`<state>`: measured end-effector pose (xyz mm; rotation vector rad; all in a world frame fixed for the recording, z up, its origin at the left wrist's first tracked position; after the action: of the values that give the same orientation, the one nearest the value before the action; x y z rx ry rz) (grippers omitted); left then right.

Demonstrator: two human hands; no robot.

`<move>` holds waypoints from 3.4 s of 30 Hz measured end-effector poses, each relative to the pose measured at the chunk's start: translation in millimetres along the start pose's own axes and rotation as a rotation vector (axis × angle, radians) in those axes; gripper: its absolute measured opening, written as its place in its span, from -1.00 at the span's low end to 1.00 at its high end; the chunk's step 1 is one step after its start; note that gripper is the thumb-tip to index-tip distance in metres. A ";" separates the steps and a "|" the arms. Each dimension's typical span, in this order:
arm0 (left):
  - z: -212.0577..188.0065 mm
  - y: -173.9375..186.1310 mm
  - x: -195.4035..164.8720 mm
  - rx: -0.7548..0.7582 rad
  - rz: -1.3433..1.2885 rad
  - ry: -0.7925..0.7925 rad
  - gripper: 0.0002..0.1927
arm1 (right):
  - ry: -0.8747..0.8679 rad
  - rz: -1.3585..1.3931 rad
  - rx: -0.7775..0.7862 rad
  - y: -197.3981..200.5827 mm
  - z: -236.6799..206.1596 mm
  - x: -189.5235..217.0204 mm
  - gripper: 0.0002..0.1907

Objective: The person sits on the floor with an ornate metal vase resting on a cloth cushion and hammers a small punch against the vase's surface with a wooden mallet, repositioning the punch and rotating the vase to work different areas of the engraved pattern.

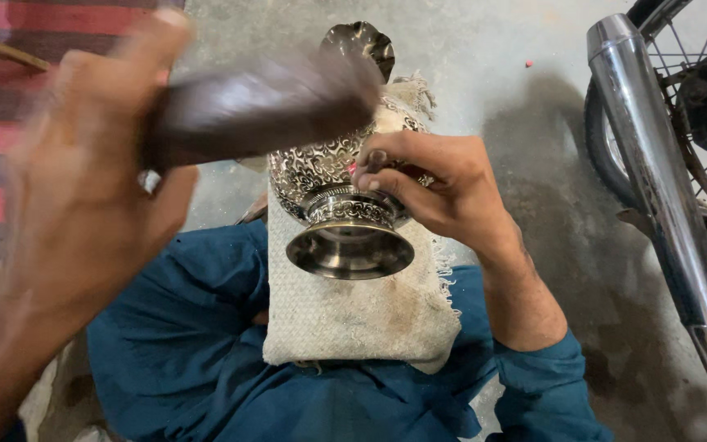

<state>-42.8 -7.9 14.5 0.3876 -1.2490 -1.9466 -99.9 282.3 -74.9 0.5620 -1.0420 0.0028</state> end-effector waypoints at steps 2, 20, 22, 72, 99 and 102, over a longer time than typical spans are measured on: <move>2.5 0.4 -2.3 0.064 0.209 -0.095 -0.39 | -0.004 -0.003 -0.002 0.1 0.0 -0.8 -0.81; 16.7 10.8 -7.1 0.040 0.301 -0.195 -0.43 | 0.044 0.009 -0.033 -0.6 -6.2 -9.2 -0.78; 16.2 10.3 -6.2 0.042 0.146 -0.119 -0.45 | 0.008 -0.019 -0.069 -0.1 -6.4 -11.3 -0.76; -200.9 -159.3 -30.9 0.278 -0.922 0.573 -0.23 | -0.226 0.936 -0.571 -30.9 -122.2 -61.8 -0.75; -68.9 -124.0 -101.0 -0.398 -0.864 0.276 -0.56 | -0.537 0.506 -0.517 -53.6 -144.9 0.6 -0.84; -70.1 -123.1 -92.9 -0.319 -0.917 0.297 -0.55 | -0.617 0.458 -0.495 -47.5 -142.3 -1.7 -0.84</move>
<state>6.2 43.6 -139.2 1.1805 -0.5636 -2.6434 27.6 304.7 -150.8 -0.1551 -1.6884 -0.0263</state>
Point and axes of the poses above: each hand's wrist, its own z-axis towards the middle knuckle, its own y-axis out of the back of the hand, x = y × z, the point moved 2 cm from there along z, towards the middle knuckle, and after that the axes turned 15 degrees about -y, right-handed, at the moved point
